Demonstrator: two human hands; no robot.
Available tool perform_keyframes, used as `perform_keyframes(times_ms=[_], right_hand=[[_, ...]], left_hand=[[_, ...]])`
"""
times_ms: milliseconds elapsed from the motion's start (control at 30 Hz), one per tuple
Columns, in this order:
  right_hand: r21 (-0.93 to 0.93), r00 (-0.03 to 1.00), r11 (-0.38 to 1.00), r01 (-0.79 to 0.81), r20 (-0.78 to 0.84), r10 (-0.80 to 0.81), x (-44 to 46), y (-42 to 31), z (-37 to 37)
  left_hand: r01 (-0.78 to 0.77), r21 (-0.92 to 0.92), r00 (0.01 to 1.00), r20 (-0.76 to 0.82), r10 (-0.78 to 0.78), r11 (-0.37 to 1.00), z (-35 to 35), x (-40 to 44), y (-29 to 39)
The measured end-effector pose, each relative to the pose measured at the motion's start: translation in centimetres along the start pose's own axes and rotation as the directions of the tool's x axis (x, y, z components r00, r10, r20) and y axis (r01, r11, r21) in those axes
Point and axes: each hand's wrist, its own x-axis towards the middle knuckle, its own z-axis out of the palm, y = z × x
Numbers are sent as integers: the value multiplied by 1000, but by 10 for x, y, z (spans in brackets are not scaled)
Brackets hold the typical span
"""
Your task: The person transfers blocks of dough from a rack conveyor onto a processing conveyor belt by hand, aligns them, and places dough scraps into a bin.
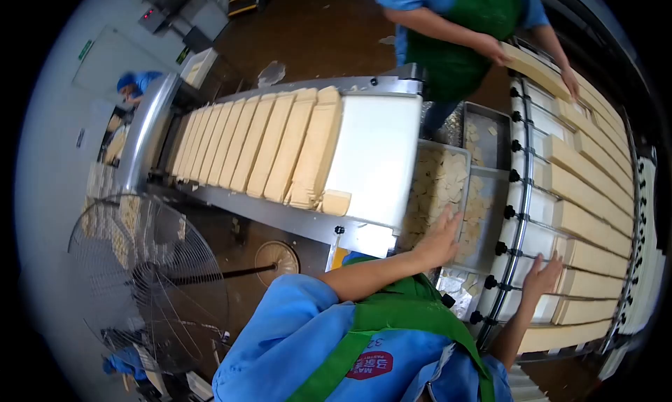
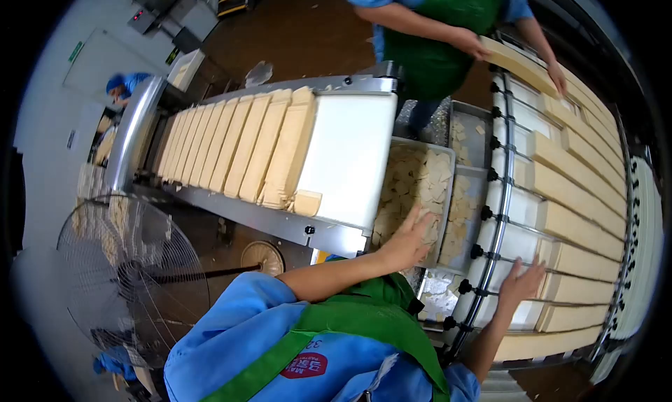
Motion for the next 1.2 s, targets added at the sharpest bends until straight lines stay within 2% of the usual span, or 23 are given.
perform_keyframes(times_ms=[33,67,133,167,233,300,333,400,433,500,533,700,933,1000,1033,1100,1133,1200], right_hand=[[93,998,993,65,-12,-64,10,-18,15],[104,993,987,119,6,-120,21,-54,6],[246,969,945,218,60,-239,32,-104,14],[319,954,919,233,110,-280,34,-131,15],[354,918,895,272,185,-352,32,-186,18],[421,874,863,281,260,-411,28,-235,21],[427,851,857,288,297,-434,25,-261,22],[446,827,821,356,259,-499,12,-300,43],[438,827,824,361,258,-499,12,-323,38],[503,745,790,350,363,-560,10,-373,26],[494,748,795,351,363,-556,8,-394,24],[575,669,716,396,354,-654,9,-492,38],[555,682,680,480,252,-687,18,-616,43],[571,599,684,454,373,-708,23,-635,35],[568,601,687,453,375,-706,24,-641,33],[476,592,776,413,507,-626,27,-648,28],[470,591,780,414,513,-623,28,-647,27],[445,601,834,326,584,-546,33,-643,24]], left_hand=[[15,-10,1000,-20,-15,1000,-13,-4,-8],[51,46,992,-120,-45,998,-31,-10,-16],[160,160,947,-303,-106,974,-71,-24,-36],[232,214,913,-385,-136,949,-92,-35,-49],[377,341,817,-561,-135,861,-132,-54,-89],[508,399,730,-671,-134,764,-168,-75,-118],[506,392,728,-672,-137,768,-182,-85,-126],[596,431,717,-665,-207,678,-203,-98,-140],[592,426,718,-664,-208,684,-209,-102,-146],[547,460,798,-538,-270,700,-213,-111,-156],[510,522,814,-549,-188,684,-212,-115,-161],[433,540,833,-546,-91,722,-220,-112,-158],[399,502,846,-524,-97,768,-229,-106,-162],[393,436,845,-520,-130,810,-232,-104,-162],[390,435,846,-517,-130,812,-234,-103,-162],[373,366,837,-528,-139,853,-235,-100,-162],[371,319,833,-529,-161,872,-237,-98,-161],[373,276,844,-497,-201,886,-241,-94,-156]])
